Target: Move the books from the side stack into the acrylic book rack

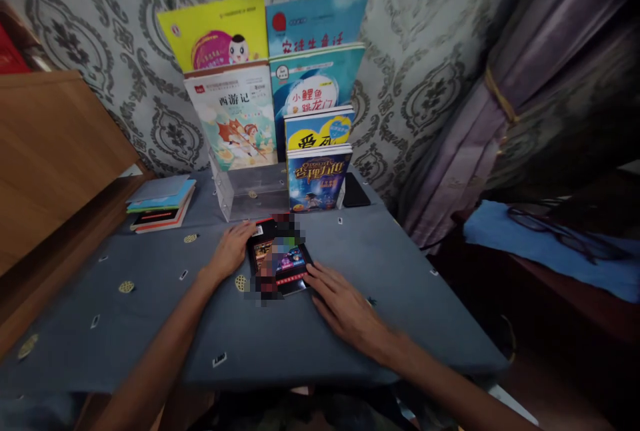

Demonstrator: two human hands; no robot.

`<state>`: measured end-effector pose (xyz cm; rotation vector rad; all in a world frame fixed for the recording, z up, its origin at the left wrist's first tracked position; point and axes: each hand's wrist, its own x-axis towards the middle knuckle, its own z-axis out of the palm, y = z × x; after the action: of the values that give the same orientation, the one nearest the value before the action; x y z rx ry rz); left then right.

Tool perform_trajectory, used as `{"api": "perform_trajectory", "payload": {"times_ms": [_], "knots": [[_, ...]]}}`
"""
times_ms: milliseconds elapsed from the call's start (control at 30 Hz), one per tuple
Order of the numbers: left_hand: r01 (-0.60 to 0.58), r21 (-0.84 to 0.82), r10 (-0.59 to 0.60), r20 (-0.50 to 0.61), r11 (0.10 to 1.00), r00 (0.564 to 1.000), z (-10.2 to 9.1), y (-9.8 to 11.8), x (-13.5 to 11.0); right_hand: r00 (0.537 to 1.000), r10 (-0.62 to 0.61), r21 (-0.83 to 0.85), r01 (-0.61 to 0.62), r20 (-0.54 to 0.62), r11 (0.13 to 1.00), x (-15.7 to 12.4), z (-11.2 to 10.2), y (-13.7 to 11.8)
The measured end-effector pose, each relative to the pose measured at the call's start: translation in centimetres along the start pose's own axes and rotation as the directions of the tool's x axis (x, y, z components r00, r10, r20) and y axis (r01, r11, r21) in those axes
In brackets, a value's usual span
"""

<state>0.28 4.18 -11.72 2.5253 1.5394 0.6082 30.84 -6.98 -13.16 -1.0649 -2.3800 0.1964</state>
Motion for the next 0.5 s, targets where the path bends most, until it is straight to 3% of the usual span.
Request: {"api": "perform_trajectory", "payload": {"times_ms": [133, 267, 500], "knots": [[-0.037, 0.15, 0.019, 0.121, 0.988, 0.993, -0.6, 1.1, -2.1, 1.0, 0.002, -0.028, -0.002, -0.014, 1.0, -0.6, 0.0, -0.6], [-0.097, 0.17, 0.067, 0.173, 0.981, 0.983, -0.8, 1.3, -4.1, 0.998, -0.031, -0.086, 0.025, -0.061, 0.996, -2.0, 0.0, -2.0], [-0.164, 0.151, 0.14, 0.154, 0.975, 0.978, -0.5, 2.6, -8.4, 0.971, -0.205, -0.059, 0.199, -0.127, 0.978, -5.6, -0.6, -3.6]]}}
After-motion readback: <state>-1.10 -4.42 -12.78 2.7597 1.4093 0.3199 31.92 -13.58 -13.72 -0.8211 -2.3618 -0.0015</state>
